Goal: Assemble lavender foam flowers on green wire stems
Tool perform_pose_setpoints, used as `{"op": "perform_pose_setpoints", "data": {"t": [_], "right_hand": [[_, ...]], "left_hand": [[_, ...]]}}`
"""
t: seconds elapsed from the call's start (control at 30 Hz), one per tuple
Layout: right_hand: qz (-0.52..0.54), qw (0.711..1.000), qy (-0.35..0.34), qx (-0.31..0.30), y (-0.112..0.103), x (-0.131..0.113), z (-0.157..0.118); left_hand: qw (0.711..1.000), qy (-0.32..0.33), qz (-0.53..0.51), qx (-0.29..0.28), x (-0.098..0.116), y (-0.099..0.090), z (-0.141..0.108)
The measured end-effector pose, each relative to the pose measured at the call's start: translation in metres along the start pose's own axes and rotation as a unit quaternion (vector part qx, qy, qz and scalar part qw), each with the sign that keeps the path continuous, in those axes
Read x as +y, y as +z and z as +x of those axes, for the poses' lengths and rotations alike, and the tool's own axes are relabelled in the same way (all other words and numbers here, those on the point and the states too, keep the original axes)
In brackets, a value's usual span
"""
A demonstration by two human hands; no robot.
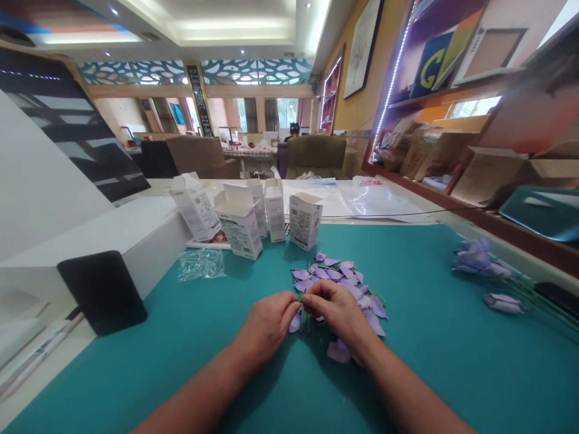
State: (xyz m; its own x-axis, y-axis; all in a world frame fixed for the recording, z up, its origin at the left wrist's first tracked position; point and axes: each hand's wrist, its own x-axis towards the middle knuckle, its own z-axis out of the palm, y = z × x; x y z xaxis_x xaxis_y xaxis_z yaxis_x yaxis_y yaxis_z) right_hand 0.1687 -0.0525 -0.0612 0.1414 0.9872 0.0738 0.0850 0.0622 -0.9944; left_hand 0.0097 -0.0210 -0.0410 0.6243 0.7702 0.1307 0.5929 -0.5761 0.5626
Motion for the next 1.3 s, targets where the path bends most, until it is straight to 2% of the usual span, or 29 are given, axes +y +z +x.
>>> {"op": "perform_pose_setpoints", "data": {"t": [0.27, 0.9, 1.07, 1.2, 1.3], "right_hand": [[0.011, 1.0, -0.009, -0.02, 0.002, -0.007, -0.003], [0.002, 1.0, -0.002, -0.019, 0.005, -0.001, -0.003], [-0.013, 0.999, 0.008, -0.043, -0.011, -0.011, 0.0], [-0.068, 0.997, -0.014, 0.021, -0.028, -0.009, 0.005], [-0.114, 0.992, -0.026, 0.045, -0.033, -0.006, 0.006]], "left_hand": [[1.0, 0.005, 0.013, -0.007, -0.001, 0.0, 0.0], [1.0, -0.003, -0.005, -0.011, 0.001, 0.001, 0.0], [0.997, -0.016, -0.077, -0.022, 0.004, -0.001, 0.001], [0.983, -0.04, -0.176, -0.034, 0.001, -0.004, 0.003], [0.972, -0.05, -0.226, -0.042, -0.001, -0.005, 0.004]]}}
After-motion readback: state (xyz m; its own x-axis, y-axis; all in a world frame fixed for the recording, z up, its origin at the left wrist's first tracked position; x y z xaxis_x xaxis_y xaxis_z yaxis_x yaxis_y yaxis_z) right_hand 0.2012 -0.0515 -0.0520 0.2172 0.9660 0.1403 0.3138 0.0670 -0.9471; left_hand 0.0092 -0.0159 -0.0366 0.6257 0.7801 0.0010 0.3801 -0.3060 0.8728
